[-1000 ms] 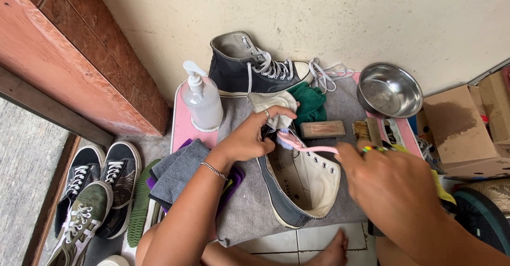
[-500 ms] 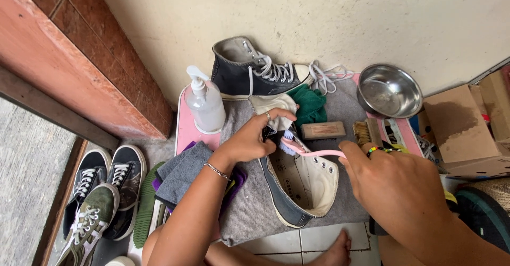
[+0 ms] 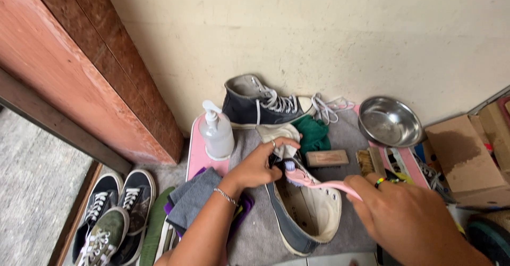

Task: Scrubbing the interior lining of a high-top sneaker using a toothbrush and cleaning solution.

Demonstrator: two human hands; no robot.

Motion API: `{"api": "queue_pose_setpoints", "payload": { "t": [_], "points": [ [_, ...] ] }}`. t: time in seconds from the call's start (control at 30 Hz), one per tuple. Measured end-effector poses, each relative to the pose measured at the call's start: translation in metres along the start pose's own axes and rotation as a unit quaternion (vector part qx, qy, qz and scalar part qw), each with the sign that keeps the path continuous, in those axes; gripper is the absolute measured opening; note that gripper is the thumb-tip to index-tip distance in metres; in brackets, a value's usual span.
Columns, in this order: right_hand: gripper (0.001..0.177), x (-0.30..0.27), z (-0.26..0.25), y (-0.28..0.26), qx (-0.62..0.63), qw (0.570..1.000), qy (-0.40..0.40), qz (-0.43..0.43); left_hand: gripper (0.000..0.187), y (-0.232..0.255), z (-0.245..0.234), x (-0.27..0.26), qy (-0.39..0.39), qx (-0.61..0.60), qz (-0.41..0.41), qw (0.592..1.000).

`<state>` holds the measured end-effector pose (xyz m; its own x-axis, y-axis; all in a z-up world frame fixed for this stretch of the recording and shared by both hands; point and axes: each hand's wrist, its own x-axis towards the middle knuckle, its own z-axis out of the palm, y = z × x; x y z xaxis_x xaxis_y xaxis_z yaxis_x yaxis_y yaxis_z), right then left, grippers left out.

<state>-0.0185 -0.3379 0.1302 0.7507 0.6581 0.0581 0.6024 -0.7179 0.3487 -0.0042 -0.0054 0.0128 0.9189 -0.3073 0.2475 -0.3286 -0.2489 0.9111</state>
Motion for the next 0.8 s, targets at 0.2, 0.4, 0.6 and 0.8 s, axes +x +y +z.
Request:
{"api": "queue_pose_setpoints", "payload": {
  "t": [0.2,0.4,0.6,0.8],
  "points": [
    [0.024,-0.020,-0.037,-0.003,0.036,0.998,-0.005,-0.043,0.080,-0.002,0.001,0.001,-0.002,-0.002,-0.027,1.000],
    [0.017,0.004,0.009,-0.039,-0.047,0.991,0.079,-0.093,0.075,-0.002,0.004,0.000,-0.005,-0.021,-0.033,0.999],
    [0.013,0.015,0.012,-0.042,0.001,0.995,0.071,-0.071,0.070,-0.010,0.001,0.002,-0.004,0.009,0.021,1.000],
    [0.020,-0.021,0.003,-0.017,-0.132,0.989,0.051,-0.042,0.083,-0.007,0.001,0.000,-0.010,0.004,0.018,1.000]
  ]
}}
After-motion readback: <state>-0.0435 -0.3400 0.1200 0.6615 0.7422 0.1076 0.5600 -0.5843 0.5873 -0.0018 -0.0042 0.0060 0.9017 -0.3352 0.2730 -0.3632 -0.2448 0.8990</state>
